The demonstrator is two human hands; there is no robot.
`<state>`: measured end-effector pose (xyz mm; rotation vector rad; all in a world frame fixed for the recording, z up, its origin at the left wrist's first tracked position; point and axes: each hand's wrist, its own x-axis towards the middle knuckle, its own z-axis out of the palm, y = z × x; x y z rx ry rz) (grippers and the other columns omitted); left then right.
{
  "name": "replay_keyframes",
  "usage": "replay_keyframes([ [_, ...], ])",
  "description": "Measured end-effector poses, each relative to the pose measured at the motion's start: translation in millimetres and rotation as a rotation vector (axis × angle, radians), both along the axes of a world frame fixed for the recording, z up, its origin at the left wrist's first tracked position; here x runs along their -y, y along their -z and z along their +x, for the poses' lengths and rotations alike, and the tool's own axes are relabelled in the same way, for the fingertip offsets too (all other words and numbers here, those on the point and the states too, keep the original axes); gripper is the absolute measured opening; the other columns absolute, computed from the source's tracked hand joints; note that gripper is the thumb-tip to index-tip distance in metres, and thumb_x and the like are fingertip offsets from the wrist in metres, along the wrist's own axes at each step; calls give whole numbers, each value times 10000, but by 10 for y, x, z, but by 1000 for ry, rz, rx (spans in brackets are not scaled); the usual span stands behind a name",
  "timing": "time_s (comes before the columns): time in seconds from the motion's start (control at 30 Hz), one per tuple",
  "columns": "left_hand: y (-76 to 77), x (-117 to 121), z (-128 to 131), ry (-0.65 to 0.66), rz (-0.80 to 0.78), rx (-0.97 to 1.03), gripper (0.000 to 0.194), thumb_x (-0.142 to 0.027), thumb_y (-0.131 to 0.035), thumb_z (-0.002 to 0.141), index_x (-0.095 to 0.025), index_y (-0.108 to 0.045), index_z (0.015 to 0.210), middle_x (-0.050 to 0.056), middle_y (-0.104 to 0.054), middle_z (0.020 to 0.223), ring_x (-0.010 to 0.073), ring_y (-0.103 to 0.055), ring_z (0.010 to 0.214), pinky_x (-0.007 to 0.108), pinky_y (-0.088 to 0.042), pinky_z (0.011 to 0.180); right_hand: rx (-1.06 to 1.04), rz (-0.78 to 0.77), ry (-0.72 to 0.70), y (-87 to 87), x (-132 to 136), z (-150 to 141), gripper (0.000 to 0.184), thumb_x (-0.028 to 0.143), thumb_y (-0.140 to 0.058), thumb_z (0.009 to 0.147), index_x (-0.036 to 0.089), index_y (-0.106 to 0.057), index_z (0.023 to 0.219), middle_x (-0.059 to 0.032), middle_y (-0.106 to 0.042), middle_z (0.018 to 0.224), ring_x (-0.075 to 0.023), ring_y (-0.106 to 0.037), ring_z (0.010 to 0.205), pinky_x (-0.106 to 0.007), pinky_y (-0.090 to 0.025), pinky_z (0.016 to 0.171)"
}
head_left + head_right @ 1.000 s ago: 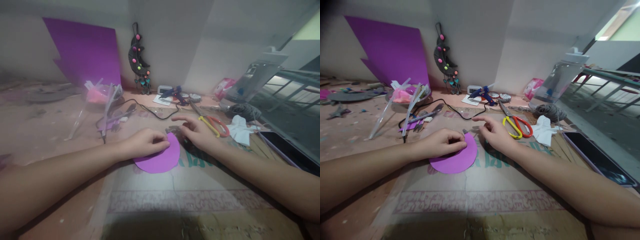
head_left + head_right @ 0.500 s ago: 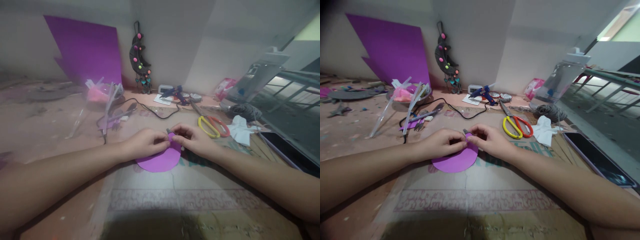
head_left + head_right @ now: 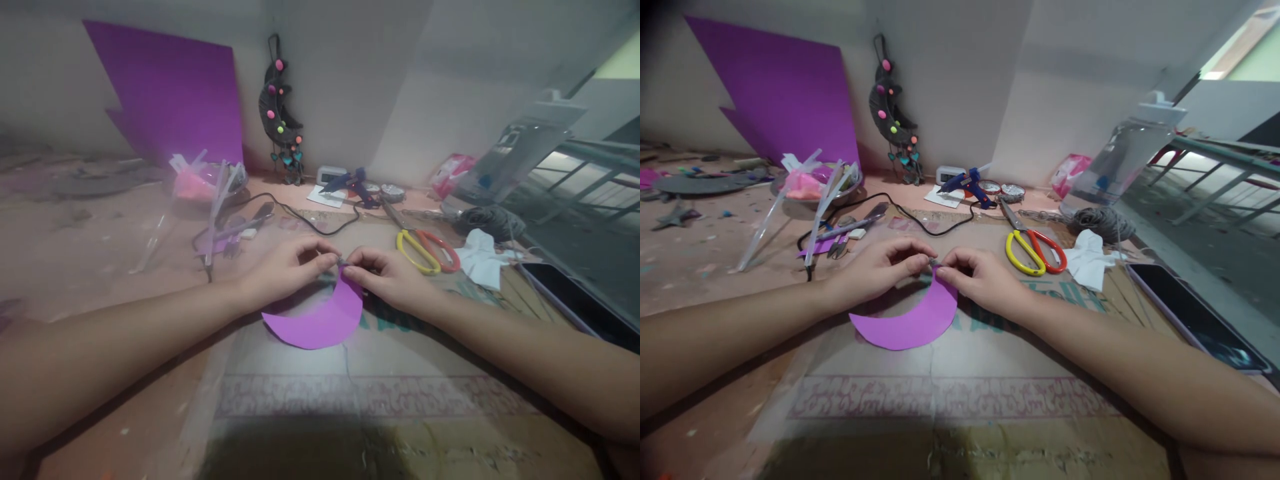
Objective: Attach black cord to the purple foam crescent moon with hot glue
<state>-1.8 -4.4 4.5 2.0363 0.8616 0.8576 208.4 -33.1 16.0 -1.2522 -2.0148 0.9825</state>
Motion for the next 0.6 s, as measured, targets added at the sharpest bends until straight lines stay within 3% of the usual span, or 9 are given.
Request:
replay_keyframes([
  [0.23, -16, 13, 5, -3, 109, -25, 191, -318, -556, 900, -165, -656, 955, 34, -690, 927, 156, -625, 848, 267, -472, 758, 45, 46, -19, 5, -15, 8, 198, 355, -575, 869, 180, -627, 793, 11, -588, 667, -107, -510, 602, -237, -399, 554],
  [0.4, -31, 20, 7, 10, 98, -39, 189, -307, -536, 909, -162, -656, 923, 36, -691, 904, 163, -625, 843, 276, -472, 754, -34, 35, 7, 12, -30, 20, 188, 350, -578, 867, 187, -619, 949, 16, -594, 707, -103, -514, 584, -232, -406, 530],
  [0.6, 0, 5, 6, 9, 59, -40, 195, -314, -539, 904, -159, -655, 926, 37, -688, 867, 158, -623, 797, 277, -479, 733, -31, 130, 55, -3, -64, 46, 111, 281, -593, 850, 175, -625, 850, -3, -619, 763, -110, -541, 632, -253, -421, 585],
])
